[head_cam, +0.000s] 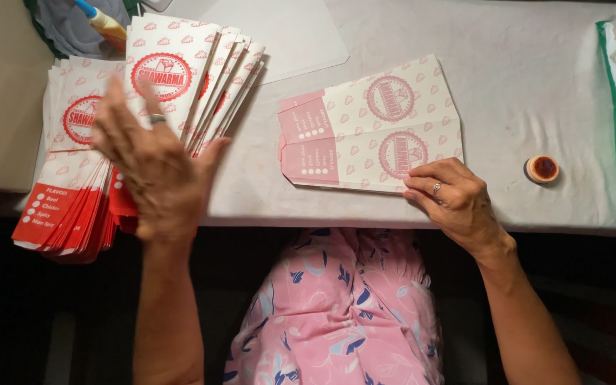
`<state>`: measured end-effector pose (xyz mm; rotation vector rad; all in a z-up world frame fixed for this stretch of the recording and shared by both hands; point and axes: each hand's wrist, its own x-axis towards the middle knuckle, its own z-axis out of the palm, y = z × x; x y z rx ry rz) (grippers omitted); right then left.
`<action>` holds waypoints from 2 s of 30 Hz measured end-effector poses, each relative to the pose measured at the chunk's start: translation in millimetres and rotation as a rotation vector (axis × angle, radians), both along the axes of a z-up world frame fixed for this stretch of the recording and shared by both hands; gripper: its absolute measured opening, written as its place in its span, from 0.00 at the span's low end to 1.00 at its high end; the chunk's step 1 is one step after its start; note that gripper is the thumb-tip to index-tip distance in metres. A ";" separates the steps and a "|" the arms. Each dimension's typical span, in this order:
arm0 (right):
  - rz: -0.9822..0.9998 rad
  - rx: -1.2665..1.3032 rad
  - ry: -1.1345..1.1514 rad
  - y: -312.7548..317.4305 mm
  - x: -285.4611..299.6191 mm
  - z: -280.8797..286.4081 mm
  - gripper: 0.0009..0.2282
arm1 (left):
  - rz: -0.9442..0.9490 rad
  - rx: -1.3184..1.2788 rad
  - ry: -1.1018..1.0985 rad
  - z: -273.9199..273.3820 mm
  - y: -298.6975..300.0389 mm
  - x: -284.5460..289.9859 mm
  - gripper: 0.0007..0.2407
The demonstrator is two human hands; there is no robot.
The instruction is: Folding and sealing paper packaging sleeves for food items using adhesive stickers
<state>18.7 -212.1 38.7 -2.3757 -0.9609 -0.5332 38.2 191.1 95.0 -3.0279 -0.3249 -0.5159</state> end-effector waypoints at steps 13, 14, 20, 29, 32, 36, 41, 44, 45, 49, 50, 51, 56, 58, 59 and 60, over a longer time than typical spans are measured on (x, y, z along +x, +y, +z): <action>-0.193 -0.066 0.063 7.4 -5.8 -6.1 0.02 | -0.947 -0.345 -0.204 -93.1 -111.4 1.4 0.05; -0.193 -0.058 0.057 8.7 -6.0 -5.1 0.03 | -0.940 -0.361 -0.224 -89.6 -113.0 0.9 0.02; -0.209 -0.046 0.065 7.9 -6.4 -4.5 0.03 | -0.919 -0.449 -0.171 -85.4 -109.7 1.0 0.01; -0.203 -0.036 0.060 8.7 -6.1 -4.1 0.03 | -0.872 -0.661 -0.086 -83.8 -106.9 4.1 0.01; -0.178 -0.025 0.067 11.6 -6.0 -1.7 0.02 | -0.851 -0.659 -0.107 -92.9 -108.4 4.9 0.02; -0.127 -0.020 0.014 41.3 -3.2 -0.4 0.04 | -0.839 -0.679 -0.116 -98.0 -110.9 5.4 0.04; -0.128 0.058 -0.080 82.1 3.6 -18.9 0.04 | -0.884 -0.616 -0.192 -99.1 -108.8 4.0 0.05; -0.142 0.058 -0.137 95.7 4.1 -29.3 0.03 | -0.916 -0.594 -0.204 -95.4 -107.3 2.6 0.05; -0.140 0.057 -0.136 96.6 3.7 -29.9 0.03 | -0.913 -0.596 -0.204 -92.2 -105.4 2.1 0.05; -0.146 0.062 -0.166 97.2 2.5 -32.4 0.04 | -0.999 -0.609 -0.224 -77.6 -93.3 -3.4 0.02; -0.143 0.072 -0.161 97.0 2.4 -33.0 0.04 | -1.019 -0.651 -0.224 -73.0 -88.8 -5.6 0.04; -0.144 0.073 -0.162 97.3 2.7 -33.7 0.04 | -1.021 -0.650 -0.224 -78.7 -82.5 -5.4 0.04; -0.139 0.101 -0.184 97.7 4.0 -35.2 0.05 | -0.952 -0.720 -0.242 -98.4 -61.0 -3.5 0.04; -0.134 0.108 -0.180 97.9 3.5 -33.1 0.05 | -0.910 -0.763 -0.219 -95.4 -60.8 -5.1 0.05; -0.129 0.114 -0.177 98.1 3.7 -31.9 0.05 | -0.868 -0.804 -0.199 -93.7 -60.7 -5.3 0.06; -0.129 0.114 -0.178 98.8 3.9 -30.2 0.05 | -0.868 -0.803 -0.199 -92.0 -61.2 -5.0 0.06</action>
